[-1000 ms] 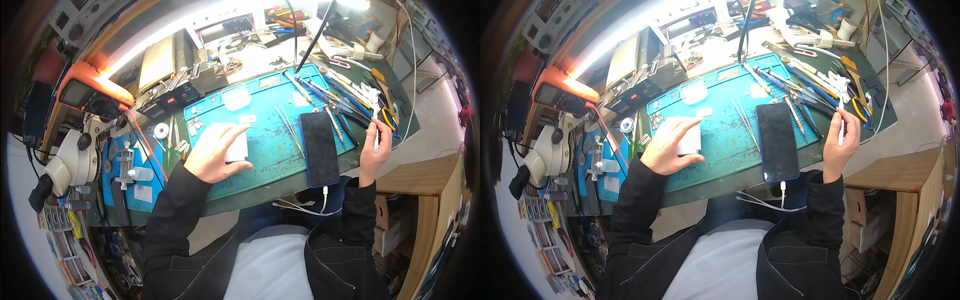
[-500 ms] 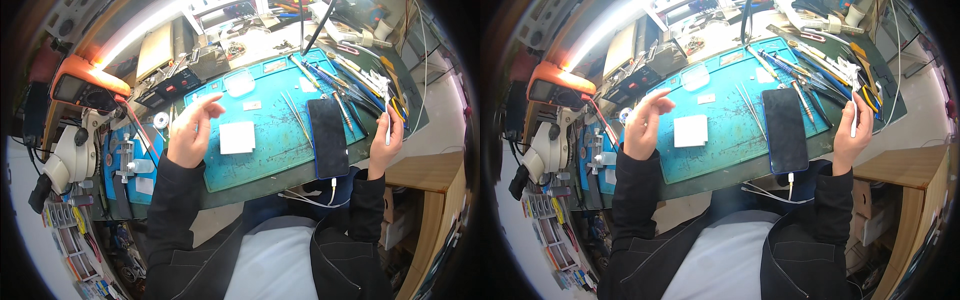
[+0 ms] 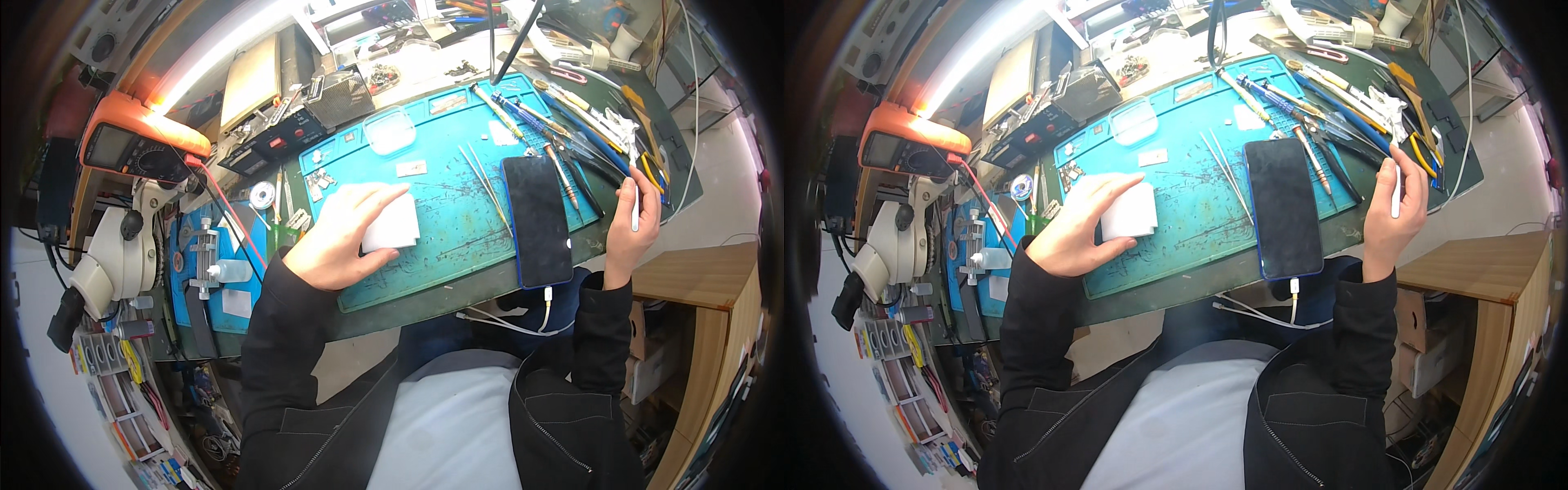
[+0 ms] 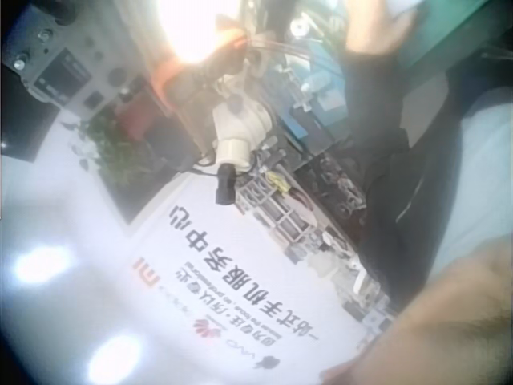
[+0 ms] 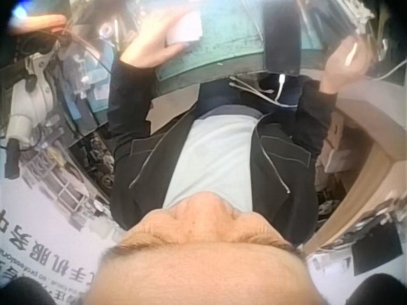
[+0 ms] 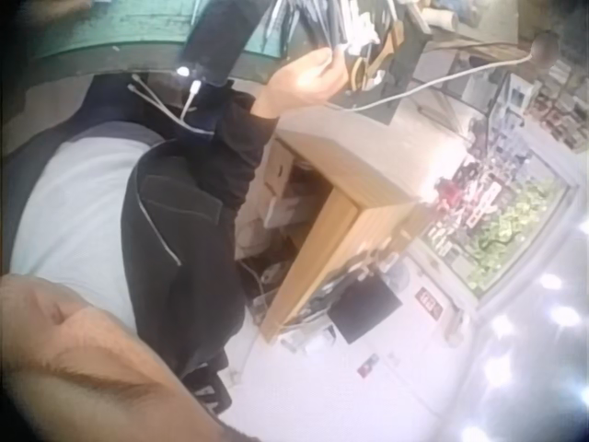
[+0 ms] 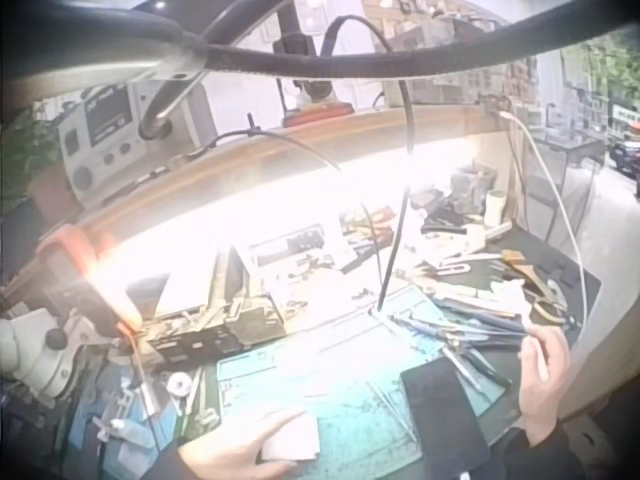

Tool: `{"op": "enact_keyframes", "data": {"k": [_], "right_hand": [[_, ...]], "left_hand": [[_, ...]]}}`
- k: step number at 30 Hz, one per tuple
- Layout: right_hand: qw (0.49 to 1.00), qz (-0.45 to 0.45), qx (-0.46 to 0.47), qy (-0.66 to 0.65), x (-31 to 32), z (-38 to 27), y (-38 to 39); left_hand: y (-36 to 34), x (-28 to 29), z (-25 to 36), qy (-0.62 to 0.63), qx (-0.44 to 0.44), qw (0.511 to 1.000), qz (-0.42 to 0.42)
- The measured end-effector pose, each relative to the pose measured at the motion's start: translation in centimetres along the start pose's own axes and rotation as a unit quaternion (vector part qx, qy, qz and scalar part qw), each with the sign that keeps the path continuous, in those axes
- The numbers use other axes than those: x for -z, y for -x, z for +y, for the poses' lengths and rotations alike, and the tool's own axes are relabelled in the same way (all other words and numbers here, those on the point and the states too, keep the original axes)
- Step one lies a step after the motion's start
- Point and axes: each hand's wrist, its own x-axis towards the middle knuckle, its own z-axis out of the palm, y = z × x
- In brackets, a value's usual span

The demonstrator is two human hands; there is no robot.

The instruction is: The person uses a precision tool to scrape and clean a small white rectangular object, then applies liquid from a bottle and wipes the object with a cloth. They also use a cotton swab to clean the screen of a black smartphone.

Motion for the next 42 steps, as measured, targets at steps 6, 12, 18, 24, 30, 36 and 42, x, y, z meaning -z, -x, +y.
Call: {"op": "enact_keyframes", "data": {"k": [6, 12, 18, 24, 30, 36, 42], "right_hand": [[1.000, 0.004, -0.011, -0.006, 0.0, 0.0, 0.0], [0.999, 0.011, -0.024, -0.027, 0.1, 0.8, 0.1], [0.989, 0.014, -0.063, -0.136, 0.9, -0.3, 0.2], [0.988, -0.034, -0.003, -0.150, 4.8, -6.6, 3.8], [0.917, -0.298, 0.098, -0.248, 5.0, -12.3, 10.2], [0.905, -0.299, 0.203, -0.223, 1.2, -12.7, 13.9], [0.892, -0.308, 0.248, -0.218, 0.0, -12.6, 14.0]], "left_hand": [[0.0, 0.1, 0.4, 0.008, -0.004, 1.000, 0.005], [0.1, -0.2, 0.5, 0.018, -0.005, 1.000, -0.011], [0.6, -0.3, 0.5, 0.012, -0.006, 1.000, -0.021], [1.0, -0.3, 1.4, -0.012, 0.025, 0.999, -0.016], [3.4, -1.7, 4.3, -0.050, 0.052, 0.997, 0.041], [5.9, -5.2, 5.2, -0.075, 0.102, 0.980, 0.153], [6.4, -8.8, 4.7, -0.053, 0.103, 0.956, 0.269]]}}
